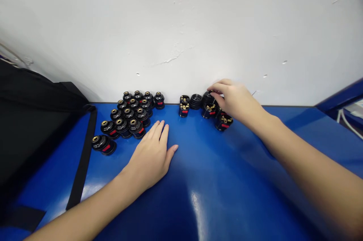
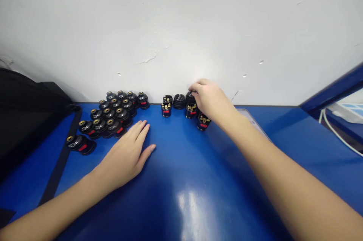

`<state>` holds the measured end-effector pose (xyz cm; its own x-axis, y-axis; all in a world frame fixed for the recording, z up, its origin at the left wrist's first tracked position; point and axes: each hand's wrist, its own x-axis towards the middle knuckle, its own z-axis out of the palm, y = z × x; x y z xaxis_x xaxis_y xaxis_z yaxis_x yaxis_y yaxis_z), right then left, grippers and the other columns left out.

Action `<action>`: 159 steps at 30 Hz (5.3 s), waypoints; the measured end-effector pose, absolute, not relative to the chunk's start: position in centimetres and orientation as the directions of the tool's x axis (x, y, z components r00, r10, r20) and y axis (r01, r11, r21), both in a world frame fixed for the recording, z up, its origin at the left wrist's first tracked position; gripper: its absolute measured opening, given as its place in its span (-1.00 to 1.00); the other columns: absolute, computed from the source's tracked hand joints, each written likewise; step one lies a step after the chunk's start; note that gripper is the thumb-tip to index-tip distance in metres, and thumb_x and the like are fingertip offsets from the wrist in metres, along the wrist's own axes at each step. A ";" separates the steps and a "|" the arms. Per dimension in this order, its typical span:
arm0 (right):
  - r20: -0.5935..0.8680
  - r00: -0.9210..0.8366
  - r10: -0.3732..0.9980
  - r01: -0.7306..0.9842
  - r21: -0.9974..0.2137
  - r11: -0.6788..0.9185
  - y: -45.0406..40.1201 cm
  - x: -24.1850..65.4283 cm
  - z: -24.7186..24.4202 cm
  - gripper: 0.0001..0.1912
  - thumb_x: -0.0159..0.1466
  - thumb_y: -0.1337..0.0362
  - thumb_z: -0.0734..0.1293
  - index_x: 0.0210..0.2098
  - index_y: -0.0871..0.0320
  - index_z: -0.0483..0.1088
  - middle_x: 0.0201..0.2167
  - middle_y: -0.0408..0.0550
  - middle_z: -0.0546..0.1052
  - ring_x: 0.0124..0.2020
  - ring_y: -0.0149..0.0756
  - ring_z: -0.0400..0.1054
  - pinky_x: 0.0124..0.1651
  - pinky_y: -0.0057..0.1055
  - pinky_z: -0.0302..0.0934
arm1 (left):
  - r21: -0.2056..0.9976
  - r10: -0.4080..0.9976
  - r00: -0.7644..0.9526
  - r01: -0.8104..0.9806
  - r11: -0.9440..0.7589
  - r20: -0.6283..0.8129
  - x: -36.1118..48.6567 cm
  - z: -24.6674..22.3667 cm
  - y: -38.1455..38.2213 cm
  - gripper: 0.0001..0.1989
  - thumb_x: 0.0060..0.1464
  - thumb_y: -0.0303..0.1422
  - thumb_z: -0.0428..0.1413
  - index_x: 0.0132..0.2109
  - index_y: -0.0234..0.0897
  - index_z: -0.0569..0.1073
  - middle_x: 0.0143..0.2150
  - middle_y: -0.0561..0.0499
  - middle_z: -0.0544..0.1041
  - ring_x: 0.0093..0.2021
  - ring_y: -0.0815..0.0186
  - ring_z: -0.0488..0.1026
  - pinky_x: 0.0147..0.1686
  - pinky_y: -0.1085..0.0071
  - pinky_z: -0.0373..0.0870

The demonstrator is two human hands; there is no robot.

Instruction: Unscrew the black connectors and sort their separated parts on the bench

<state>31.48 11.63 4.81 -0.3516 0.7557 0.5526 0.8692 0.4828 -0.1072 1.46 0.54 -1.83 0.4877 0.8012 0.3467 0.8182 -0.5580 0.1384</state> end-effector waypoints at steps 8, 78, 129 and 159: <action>0.632 -0.365 0.684 0.838 -0.097 0.537 10.7 29.0 5.6 -0.69 0.43 0.35 0.28 0.08 0.25 0.56 0.03 0.21 0.62 0.04 0.02 0.55 0.05 -0.07 0.49 | 0.128 0.802 0.491 0.821 -0.557 0.340 1.1 -1.8 0.3 -0.37 0.45 -0.15 -0.01 0.40 -0.62 0.31 0.44 -0.54 0.33 0.47 -0.26 0.29 0.42 -0.15 0.34; 0.263 -0.211 0.941 0.494 -0.803 0.335 -1.2 23.5 1.3 -0.73 0.59 0.08 0.12 -0.10 0.08 0.32 -0.49 -0.24 0.41 -0.53 -0.36 0.31 -0.40 -0.38 0.16 | 0.594 0.754 0.506 0.475 -0.649 0.419 2.9 -0.2 0.1 -0.59 0.40 -0.35 0.11 0.31 -0.19 0.25 0.07 -0.12 0.55 -0.02 0.17 0.53 0.02 0.18 0.50; 0.354 -0.390 0.850 0.427 -0.749 0.507 -0.2 25.4 0.6 -0.74 0.55 0.25 0.18 0.21 0.03 0.21 -0.12 -0.01 0.51 -0.12 -0.16 0.51 0.00 -0.18 0.46 | 0.774 0.881 0.376 0.452 -0.444 0.286 4.0 0.6 0.1 -0.79 0.44 -0.24 0.01 0.05 -0.23 0.43 -0.16 -0.01 0.58 -0.14 0.24 0.54 -0.20 0.36 0.42; 0.492 -0.456 0.742 0.451 -0.591 0.669 -0.3 25.8 0.6 -0.43 0.40 0.29 0.34 0.33 0.07 0.11 0.17 0.18 0.39 0.17 0.03 0.38 0.23 0.03 0.34 | 0.807 0.903 0.358 0.444 -0.390 0.240 3.8 0.5 0.1 -0.79 0.44 -0.25 0.00 0.07 -0.22 0.43 -0.08 -0.04 0.57 -0.06 0.20 0.52 -0.09 0.30 0.41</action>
<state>25.79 -0.33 0.62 -0.4559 0.7418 0.4919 0.4513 0.6690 -0.5906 3.80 0.08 0.54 0.3577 0.9026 0.2396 0.4442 -0.3901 0.8065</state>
